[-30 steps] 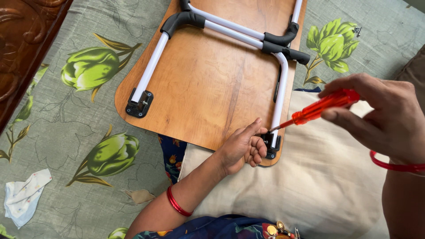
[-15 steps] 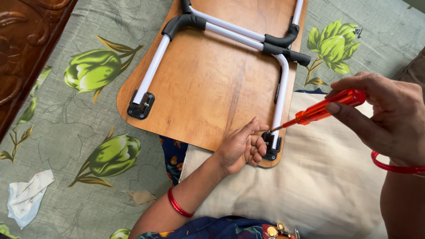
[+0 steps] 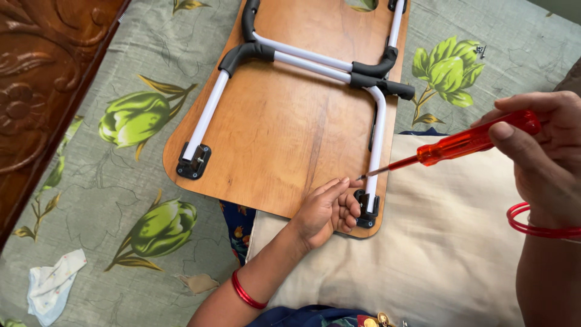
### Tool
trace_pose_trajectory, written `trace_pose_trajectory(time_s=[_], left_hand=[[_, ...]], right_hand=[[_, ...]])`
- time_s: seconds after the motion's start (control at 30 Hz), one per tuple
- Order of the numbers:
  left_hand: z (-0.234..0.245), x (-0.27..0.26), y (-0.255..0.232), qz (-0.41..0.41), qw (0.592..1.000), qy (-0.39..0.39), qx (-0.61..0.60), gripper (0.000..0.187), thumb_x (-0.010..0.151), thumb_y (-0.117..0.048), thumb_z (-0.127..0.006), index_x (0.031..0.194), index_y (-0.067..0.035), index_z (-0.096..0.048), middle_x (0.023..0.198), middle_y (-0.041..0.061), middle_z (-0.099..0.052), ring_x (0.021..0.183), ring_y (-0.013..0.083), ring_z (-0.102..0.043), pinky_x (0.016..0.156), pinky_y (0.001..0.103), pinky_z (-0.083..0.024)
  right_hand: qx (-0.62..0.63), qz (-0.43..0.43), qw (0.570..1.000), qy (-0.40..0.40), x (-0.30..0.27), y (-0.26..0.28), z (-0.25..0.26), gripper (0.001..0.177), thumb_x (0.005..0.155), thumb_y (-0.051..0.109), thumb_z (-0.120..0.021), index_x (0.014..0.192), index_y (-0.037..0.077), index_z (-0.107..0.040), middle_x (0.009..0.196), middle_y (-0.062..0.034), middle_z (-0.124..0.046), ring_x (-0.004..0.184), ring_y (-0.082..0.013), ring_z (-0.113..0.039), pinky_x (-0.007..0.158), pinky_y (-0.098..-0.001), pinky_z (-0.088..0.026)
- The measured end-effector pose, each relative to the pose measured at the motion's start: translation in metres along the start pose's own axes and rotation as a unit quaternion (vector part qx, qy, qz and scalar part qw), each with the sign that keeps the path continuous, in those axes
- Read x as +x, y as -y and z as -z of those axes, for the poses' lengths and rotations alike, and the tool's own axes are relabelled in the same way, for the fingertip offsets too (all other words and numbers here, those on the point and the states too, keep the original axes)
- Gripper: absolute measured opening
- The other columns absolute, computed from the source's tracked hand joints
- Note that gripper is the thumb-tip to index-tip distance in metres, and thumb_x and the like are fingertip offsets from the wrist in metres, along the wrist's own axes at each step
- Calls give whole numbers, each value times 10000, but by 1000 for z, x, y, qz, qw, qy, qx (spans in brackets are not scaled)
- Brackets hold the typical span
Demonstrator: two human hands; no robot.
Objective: The person uses a red-handled screwdriver to tighten screws on the leg joints of a small wooden lap desk. They work on multiple corners, securing the white metal legs to the wooden tabletop while lying on a bed.
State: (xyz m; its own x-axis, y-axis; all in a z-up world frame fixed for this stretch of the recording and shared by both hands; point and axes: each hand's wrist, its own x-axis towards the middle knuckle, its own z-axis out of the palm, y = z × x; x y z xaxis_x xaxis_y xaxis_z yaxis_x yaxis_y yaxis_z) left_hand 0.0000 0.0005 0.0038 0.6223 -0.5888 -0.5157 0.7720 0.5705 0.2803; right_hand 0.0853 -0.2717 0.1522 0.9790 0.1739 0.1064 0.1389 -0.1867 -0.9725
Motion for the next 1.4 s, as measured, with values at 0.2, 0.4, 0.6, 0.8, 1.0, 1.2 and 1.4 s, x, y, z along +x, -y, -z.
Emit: trace_pose_trajectory(time_s=[0.2, 0.4, 0.6, 0.8, 1.0, 1.2, 1.4], left_hand=[[-1, 0, 0, -19, 1000, -22, 3, 275, 1114, -284, -492, 1154, -39, -610, 755, 19, -665, 592, 94, -631, 529, 243, -508], [-7, -1, -1, -31, 999, -36, 24, 195, 1074, -249, -557, 1044, -62, -607, 742, 9, -669, 599, 95, -629, 541, 239, -498], [-18, 9, -1, -41, 996, -63, 47, 145, 1056, -214, -575, 1027, -80, -621, 727, -3, -654, 593, 84, -615, 539, 230, -496], [-24, 21, 2, -53, 992, -98, 57, 145, 1059, -211, -592, 1004, -79, -614, 720, -13, -631, 597, 78, -595, 571, 216, -503], [-42, 45, -8, -63, 985, -127, 99, 181, 1043, -247, -598, 946, -94, -597, 672, -11, -614, 541, 85, -567, 504, 227, -458], [-68, 110, -17, -111, 961, -109, 227, 252, 1043, -294, -602, 930, -69, -612, 684, 6, -621, 555, 92, -576, 511, 227, -451], [-91, 215, -9, -68, 934, -139, 322, 260, 1016, -287, -617, 898, -56, -606, 709, 21, -640, 574, 104, -598, 513, 251, -483]], right_hand=[[71, 2, 997, -29, -5, -10, 7, 132, 1100, -2, -613, 1219, -35, -567, 1036, -180, -699, 999, -220, -734, 952, -356, -627], [74, -4, 996, -44, -5, -11, 11, 151, 1083, -8, -610, 1225, -51, -587, 1031, -173, -703, 1005, -208, -735, 951, -343, -622], [116, -1, 991, -72, -9, -21, 18, 128, 1081, -36, -608, 1197, -88, -599, 1044, -175, -712, 967, -186, -729, 937, -310, -607], [174, 1, 976, -128, -17, -49, 44, 68, 1124, -49, -628, 1178, -83, -606, 1038, -195, -711, 855, -133, -654, 811, -220, -518], [277, 24, 927, -252, -21, -95, 77, 37, 1164, -28, -594, 1152, -60, -581, 1035, -177, -661, 920, -230, -679, 899, -338, -561], [477, -71, 805, -344, -15, -151, 99, 132, 1111, 133, -582, 1129, 5, -551, 1033, -207, -714, 863, -276, -730, 919, -483, -633], [492, -107, 775, -382, -16, -193, 110, 179, 1088, 137, -614, 1205, 41, -518, 1018, -170, -686, 857, -249, -722, 952, -479, -612]])
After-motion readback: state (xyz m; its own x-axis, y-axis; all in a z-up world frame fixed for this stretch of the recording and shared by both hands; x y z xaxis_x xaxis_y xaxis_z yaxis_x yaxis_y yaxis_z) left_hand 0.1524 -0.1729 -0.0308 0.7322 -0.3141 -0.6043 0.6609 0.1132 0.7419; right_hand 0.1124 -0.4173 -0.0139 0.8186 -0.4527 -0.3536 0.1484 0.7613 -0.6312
